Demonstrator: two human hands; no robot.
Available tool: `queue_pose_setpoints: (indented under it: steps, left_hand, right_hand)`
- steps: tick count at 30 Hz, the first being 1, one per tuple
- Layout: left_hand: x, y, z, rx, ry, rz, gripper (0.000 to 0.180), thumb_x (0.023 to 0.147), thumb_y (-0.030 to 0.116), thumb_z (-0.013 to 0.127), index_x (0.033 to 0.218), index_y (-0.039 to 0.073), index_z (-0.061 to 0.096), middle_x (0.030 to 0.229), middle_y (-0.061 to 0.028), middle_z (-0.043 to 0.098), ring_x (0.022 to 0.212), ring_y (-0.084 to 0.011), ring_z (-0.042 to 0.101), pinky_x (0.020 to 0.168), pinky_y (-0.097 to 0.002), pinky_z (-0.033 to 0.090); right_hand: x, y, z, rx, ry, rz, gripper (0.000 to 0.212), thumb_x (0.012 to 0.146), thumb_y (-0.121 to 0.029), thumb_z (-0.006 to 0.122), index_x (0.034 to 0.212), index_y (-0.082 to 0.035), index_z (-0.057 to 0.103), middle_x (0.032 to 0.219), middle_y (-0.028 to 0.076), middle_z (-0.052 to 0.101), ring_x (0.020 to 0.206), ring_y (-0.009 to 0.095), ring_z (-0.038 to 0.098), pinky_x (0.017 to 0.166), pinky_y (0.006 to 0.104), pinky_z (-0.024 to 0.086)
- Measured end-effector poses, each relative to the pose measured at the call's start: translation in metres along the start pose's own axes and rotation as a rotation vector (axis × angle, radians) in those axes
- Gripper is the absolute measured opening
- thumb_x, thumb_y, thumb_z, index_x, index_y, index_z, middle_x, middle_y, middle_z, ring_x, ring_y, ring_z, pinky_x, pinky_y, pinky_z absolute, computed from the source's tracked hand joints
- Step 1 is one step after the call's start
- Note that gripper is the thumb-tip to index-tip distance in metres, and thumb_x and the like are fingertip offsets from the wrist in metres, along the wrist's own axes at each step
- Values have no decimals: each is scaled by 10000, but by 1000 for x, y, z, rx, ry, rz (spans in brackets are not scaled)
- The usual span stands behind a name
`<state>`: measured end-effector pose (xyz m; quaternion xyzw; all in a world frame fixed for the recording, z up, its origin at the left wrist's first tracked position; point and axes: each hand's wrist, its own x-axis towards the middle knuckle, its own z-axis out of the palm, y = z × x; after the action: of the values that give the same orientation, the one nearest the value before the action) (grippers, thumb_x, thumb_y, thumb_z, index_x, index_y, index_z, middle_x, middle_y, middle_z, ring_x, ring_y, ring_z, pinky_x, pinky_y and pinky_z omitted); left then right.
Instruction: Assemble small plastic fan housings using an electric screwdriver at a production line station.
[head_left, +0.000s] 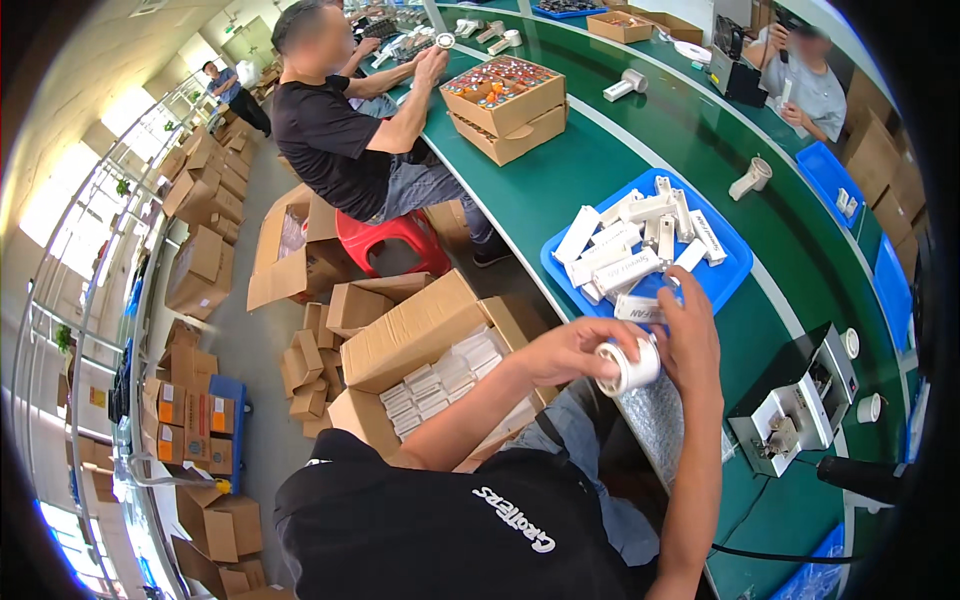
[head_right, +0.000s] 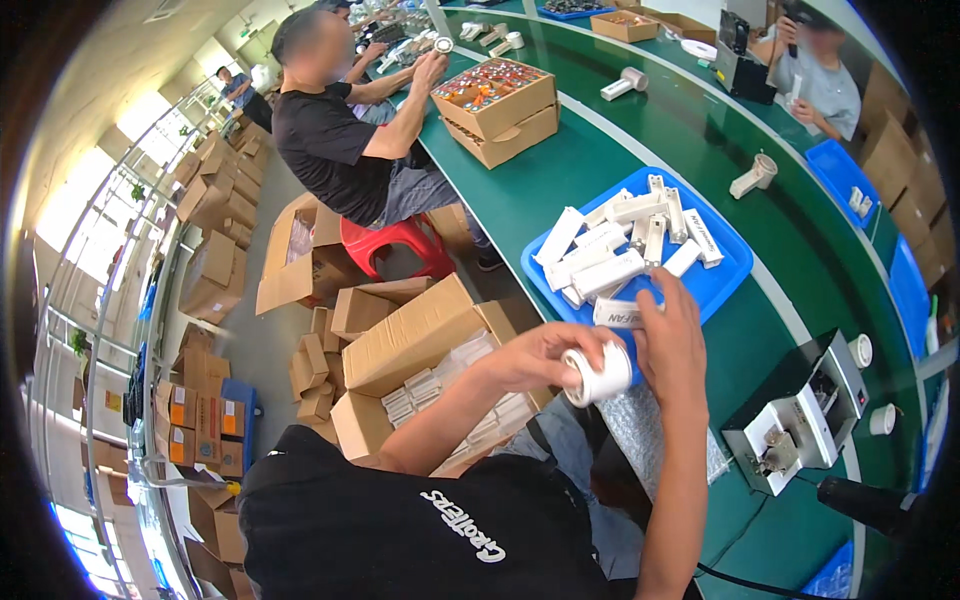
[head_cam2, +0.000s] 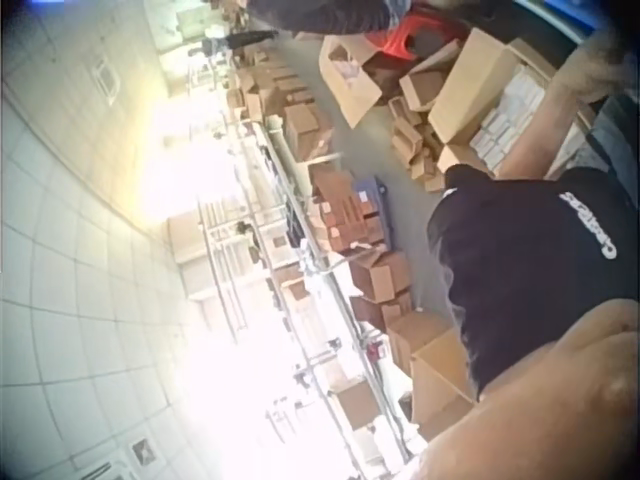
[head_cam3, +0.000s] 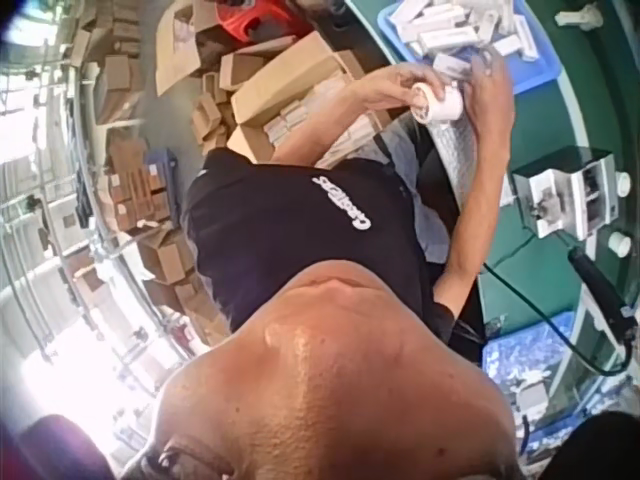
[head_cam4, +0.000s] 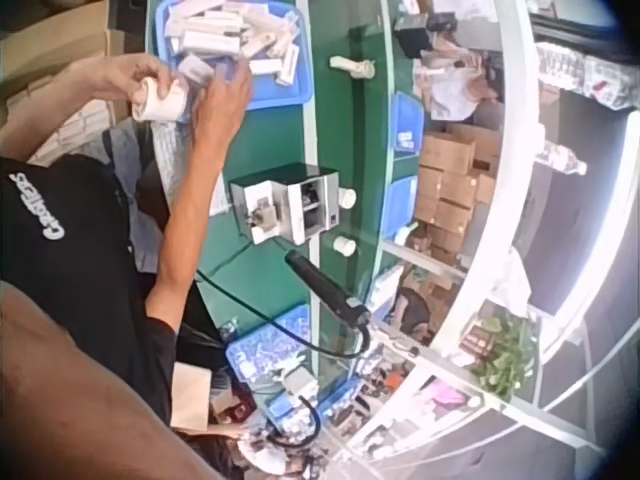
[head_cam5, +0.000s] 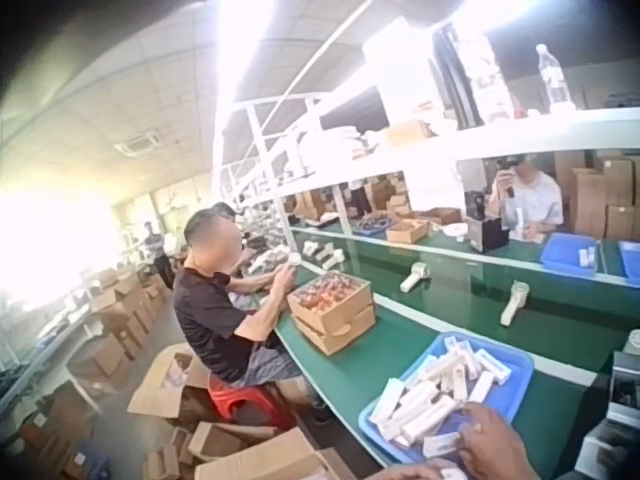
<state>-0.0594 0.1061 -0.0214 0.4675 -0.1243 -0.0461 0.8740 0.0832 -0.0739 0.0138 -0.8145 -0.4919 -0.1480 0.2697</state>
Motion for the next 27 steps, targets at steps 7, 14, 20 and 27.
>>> queue_pose_setpoints:
  steps: [7,14,20,27]
  left_hand:
    - [44,-6,74,341,-56,-14,416,837,78,883,1235,66,761,1330,-97,606,1260,-228,597,1057,-350,470]
    - [74,-3,129,475,-178,20,351,808,40,881,1144,109,810,1347,-130,591,1248,-252,612,1030,-367,496]
    - [74,7,164,500,-298,11,481,772,5,884,1232,99,779,1337,-158,593,1257,-295,614,1048,-403,504]
    - [89,-8,166,620,-279,87,442,772,-7,868,1194,91,777,1345,-159,587,1243,-305,616,1035,-405,515]
  right_hand:
    - [-51,-10,-59,845,427,627,577,850,-25,869,1265,-50,468,1013,110,687,818,156,675,721,304,565]
    - [-140,-22,-106,934,494,799,406,1059,-246,630,1369,2,545,848,25,602,726,94,583,622,253,456]
    - [-170,-35,-137,1106,635,778,749,1101,-633,371,1416,40,477,976,105,568,845,200,593,773,357,506]
    - [-185,-40,-169,396,733,599,540,985,-286,742,1377,64,619,1159,126,607,1055,226,629,980,353,491]
